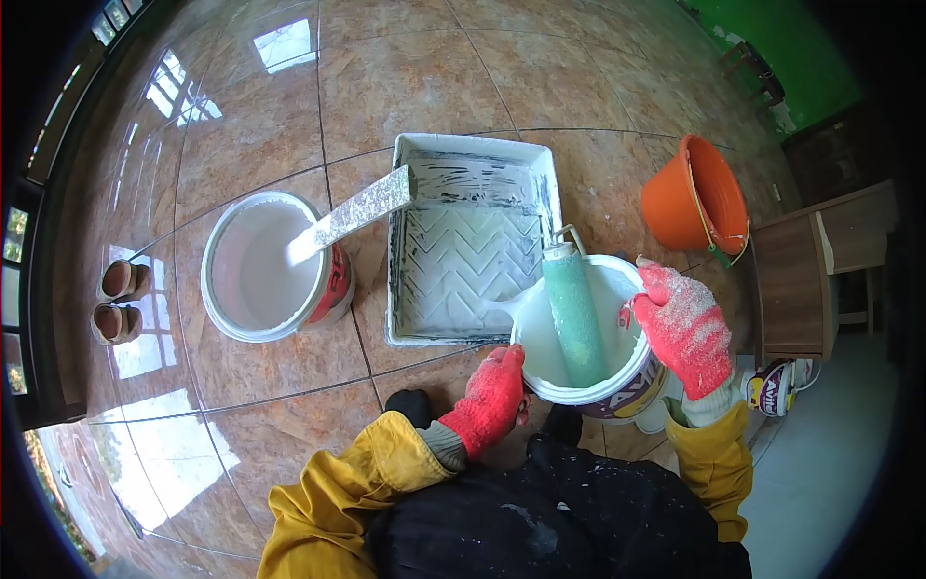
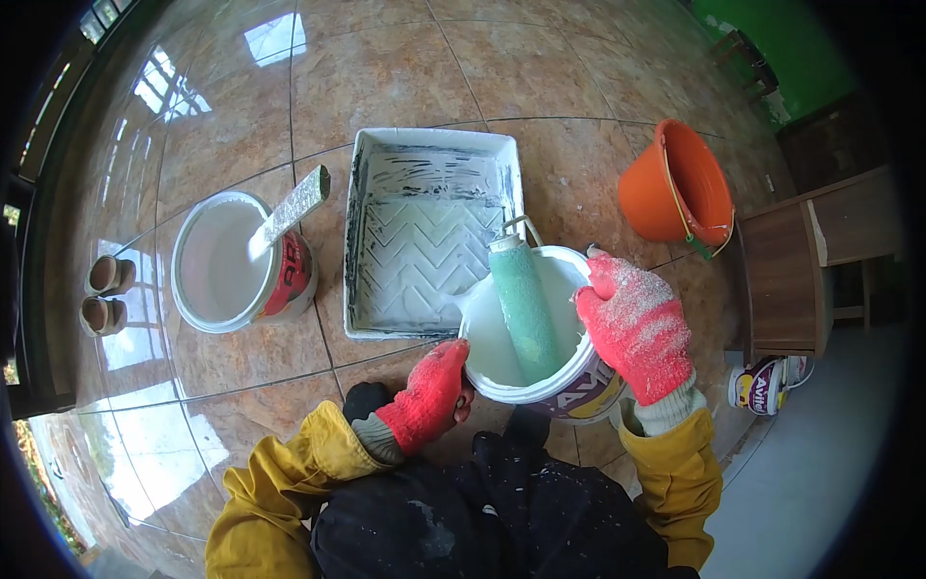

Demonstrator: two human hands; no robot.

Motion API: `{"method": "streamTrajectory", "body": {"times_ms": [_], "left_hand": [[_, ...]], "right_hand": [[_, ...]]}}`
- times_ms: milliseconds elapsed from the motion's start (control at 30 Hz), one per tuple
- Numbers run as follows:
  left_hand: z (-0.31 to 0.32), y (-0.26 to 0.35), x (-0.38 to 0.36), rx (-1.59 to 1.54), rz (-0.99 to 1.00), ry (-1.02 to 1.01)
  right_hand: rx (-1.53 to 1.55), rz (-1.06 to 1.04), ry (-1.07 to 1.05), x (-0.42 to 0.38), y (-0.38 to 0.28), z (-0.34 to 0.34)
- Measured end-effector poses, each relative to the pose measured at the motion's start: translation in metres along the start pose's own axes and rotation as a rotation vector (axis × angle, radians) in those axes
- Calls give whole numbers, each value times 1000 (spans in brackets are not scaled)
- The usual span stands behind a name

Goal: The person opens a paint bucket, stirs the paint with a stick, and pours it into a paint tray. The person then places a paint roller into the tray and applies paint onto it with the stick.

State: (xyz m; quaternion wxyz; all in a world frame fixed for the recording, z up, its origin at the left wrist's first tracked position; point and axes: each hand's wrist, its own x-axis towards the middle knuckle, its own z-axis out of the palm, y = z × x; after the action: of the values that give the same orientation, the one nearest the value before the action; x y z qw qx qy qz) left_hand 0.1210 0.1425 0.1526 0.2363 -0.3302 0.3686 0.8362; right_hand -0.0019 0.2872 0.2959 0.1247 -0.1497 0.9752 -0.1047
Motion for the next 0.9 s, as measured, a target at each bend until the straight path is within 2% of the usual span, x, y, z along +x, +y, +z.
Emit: {"method": "streamTrajectory", "body": {"times_ms": [233,300,400,500,900], "left_hand": [[-1,-1,4,10,-2,-2],[0,-2,4,14,3,4],[-1,-4,6,31,4,-1],[1,-1,4,31,-20,19],[4,3,9,-16,-41,-3]], "right_hand": [[4,-11,10,0,4,2],[-63,-98,69,0,8,5],[-55,-117,70,2,10,6],[-43,-60,43,1,1,2],[-125,-100,76,7,16,6]]}}
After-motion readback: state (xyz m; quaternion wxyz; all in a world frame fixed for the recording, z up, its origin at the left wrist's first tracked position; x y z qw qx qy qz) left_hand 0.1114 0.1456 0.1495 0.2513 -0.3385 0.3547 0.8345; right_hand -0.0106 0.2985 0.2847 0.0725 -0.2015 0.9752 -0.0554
